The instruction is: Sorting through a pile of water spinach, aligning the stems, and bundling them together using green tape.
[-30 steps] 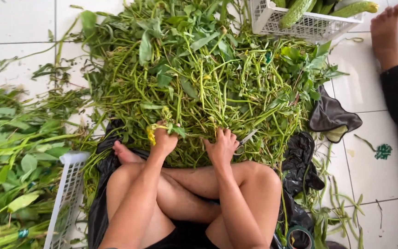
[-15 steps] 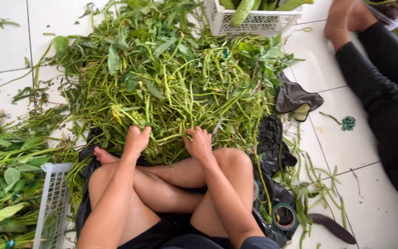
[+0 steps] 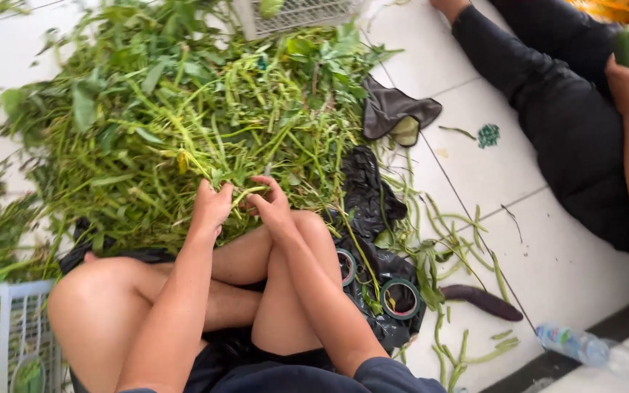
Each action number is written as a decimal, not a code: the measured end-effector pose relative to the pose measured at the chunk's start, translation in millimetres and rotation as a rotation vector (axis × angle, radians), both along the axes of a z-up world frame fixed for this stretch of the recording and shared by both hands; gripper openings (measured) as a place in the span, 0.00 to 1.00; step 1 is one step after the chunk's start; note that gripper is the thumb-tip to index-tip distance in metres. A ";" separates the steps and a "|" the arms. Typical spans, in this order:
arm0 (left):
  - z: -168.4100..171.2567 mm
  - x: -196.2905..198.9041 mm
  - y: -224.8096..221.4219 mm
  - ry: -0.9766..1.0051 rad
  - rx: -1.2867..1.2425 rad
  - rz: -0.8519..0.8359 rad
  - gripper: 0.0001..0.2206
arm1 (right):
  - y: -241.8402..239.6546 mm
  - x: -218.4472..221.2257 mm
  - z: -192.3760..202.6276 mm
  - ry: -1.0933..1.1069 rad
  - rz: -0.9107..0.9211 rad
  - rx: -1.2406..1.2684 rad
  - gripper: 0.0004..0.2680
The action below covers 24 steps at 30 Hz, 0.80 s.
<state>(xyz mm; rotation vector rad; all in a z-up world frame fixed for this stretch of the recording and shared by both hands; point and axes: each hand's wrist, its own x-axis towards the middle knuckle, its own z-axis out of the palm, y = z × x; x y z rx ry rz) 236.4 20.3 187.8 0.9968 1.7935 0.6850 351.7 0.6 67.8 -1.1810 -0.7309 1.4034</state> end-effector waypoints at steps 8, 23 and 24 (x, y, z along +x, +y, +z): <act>-86.7 10.2 52.9 -0.088 0.062 -0.020 0.28 | 5.3 55.1 -29.0 0.084 -0.098 -0.037 0.06; -78.8 -48.2 46.0 -0.306 0.130 -0.149 0.25 | 3.6 54.5 0.0 0.013 -0.389 -0.024 0.26; -82.6 -59.5 40.7 -0.311 0.138 -0.121 0.25 | 4.3 57.5 -9.8 0.006 -0.361 -0.020 0.26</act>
